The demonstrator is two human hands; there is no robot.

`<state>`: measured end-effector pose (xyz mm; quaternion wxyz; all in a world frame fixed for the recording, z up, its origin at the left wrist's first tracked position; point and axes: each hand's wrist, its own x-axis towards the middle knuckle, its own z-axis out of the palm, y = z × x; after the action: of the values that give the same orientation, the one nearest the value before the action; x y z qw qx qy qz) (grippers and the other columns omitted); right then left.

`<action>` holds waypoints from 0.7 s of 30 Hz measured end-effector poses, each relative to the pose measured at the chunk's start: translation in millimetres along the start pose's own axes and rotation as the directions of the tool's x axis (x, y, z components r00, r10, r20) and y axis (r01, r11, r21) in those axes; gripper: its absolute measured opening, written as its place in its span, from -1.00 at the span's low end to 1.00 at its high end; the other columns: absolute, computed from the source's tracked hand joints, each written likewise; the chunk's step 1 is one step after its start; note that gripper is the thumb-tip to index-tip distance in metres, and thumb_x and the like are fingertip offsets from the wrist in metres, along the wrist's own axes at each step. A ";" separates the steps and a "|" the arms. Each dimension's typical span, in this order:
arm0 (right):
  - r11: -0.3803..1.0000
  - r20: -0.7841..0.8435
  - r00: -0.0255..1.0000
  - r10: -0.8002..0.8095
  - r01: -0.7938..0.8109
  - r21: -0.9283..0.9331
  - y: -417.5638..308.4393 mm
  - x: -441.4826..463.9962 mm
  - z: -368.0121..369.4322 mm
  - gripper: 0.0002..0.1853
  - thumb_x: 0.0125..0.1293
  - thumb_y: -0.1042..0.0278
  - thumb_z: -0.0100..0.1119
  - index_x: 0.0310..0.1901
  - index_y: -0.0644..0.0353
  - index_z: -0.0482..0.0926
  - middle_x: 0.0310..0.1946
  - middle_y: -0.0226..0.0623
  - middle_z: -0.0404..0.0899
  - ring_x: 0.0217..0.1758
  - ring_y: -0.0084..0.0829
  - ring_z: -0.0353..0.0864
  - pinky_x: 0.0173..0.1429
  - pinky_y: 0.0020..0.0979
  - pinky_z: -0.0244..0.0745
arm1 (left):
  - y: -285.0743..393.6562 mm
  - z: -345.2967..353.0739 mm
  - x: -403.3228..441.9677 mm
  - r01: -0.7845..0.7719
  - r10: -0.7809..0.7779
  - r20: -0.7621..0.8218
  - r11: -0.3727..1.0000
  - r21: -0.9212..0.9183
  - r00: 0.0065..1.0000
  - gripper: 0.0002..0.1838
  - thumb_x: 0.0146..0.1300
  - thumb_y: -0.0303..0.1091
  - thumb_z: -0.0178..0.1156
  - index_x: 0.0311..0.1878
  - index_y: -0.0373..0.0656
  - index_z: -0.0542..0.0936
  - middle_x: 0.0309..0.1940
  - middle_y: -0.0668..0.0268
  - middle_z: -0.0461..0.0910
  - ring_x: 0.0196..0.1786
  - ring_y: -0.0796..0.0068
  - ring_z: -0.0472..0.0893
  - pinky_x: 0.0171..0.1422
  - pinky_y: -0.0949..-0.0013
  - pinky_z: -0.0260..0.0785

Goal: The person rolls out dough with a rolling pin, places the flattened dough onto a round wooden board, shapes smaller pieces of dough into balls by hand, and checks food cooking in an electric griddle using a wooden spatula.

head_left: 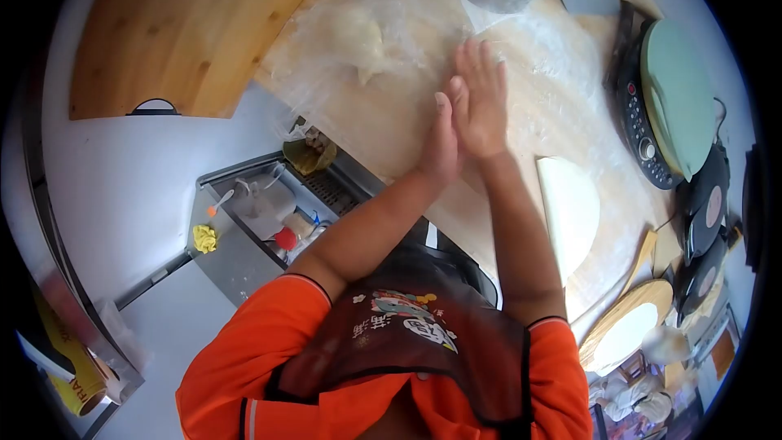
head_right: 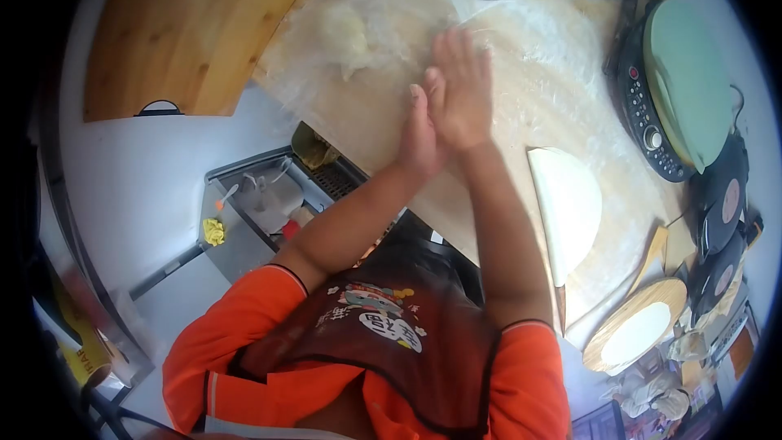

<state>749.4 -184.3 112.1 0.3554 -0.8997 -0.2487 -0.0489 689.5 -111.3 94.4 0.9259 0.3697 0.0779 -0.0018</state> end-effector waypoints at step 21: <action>0.980 0.129 0.978 -0.164 0.176 -0.094 6.3 -68.8 -39.4 -0.39 0.58 0.16 -0.02 0.58 0.15 0.25 0.61 -0.02 0.21 0.67 0.01 0.17 0.72 -0.16 0.03 | 46.6 -11.3 -14.3 -0.045 0.041 0.039 0.990 0.134 0.998 -0.22 0.65 0.07 -0.20 0.65 -0.36 -0.01 0.65 -0.04 0.12 0.72 0.10 0.02 0.77 0.02 -0.19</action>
<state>696.0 -242.7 119.3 0.2862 -0.8939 -0.3429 -0.0376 676.6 -70.4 120.3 0.9000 0.4327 0.0529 0.0062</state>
